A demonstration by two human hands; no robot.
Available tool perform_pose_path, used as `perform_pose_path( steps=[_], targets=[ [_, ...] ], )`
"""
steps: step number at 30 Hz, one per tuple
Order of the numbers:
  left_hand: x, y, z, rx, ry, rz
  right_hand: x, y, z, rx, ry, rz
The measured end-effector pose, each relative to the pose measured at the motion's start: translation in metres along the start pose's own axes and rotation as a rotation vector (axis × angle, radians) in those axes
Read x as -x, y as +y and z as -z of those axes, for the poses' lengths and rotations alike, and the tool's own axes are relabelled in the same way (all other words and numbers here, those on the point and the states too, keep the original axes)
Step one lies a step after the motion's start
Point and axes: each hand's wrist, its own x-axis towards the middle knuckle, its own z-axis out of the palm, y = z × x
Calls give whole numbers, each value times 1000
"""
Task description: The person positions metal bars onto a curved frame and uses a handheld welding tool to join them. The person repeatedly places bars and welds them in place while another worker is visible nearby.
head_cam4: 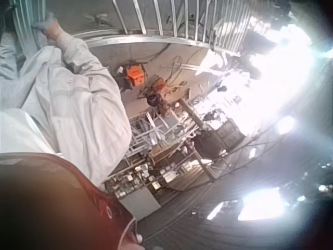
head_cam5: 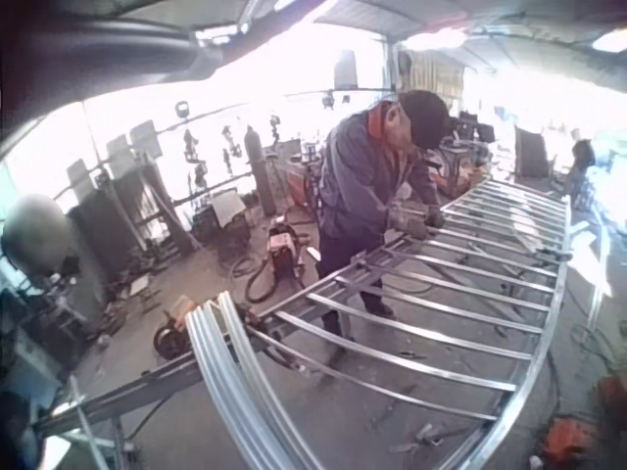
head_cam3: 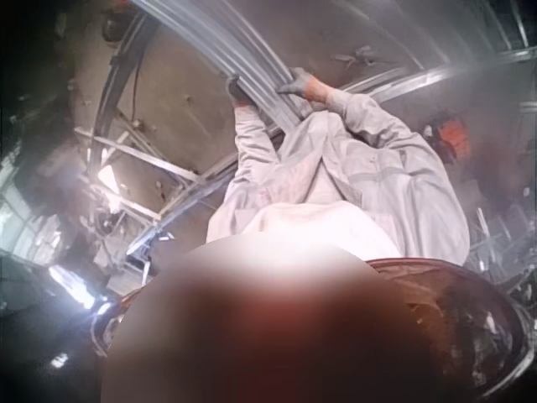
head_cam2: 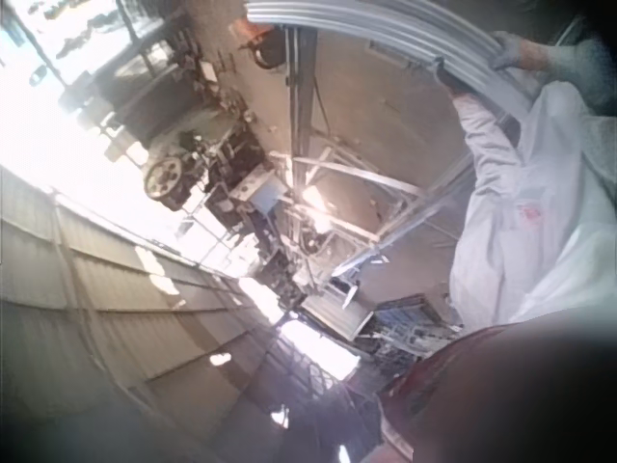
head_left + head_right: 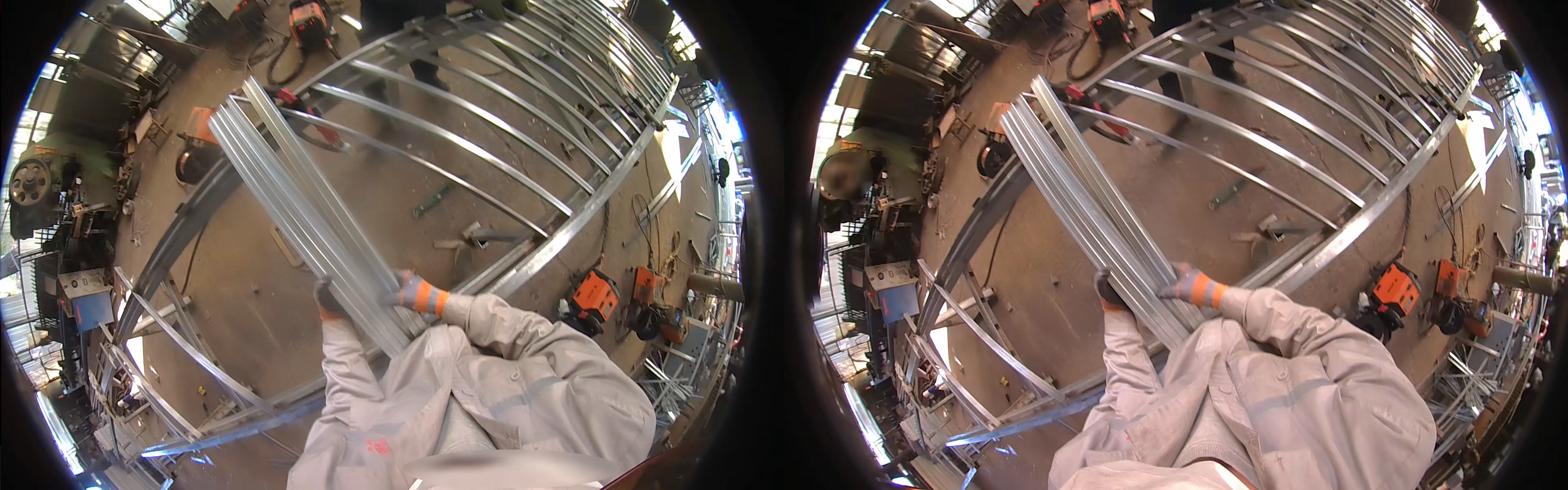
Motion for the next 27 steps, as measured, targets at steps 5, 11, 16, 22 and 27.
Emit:
perform_pose_path(
  steps=[5, 11, 16, 22, 27],
  targets=[
    [-17, -24, -31, 32, -17, -46, 11, -16, 41, -1, 18, -37],
    [-64, -84, -57, 127, -83, 78, 32, -39, 117, 9, 42, -22],
    [-83, -143, -59, 131, 14, 52, 52, -42, 173, 0, 45, -10],
    [-71, -162, -64, -20, 208, -11, 56, -32, 195, 69, -20, -84],
    [-38, -145, -82, 59, 33, -105, 41, -29, 182, 181, -120, -181]
  ],
)
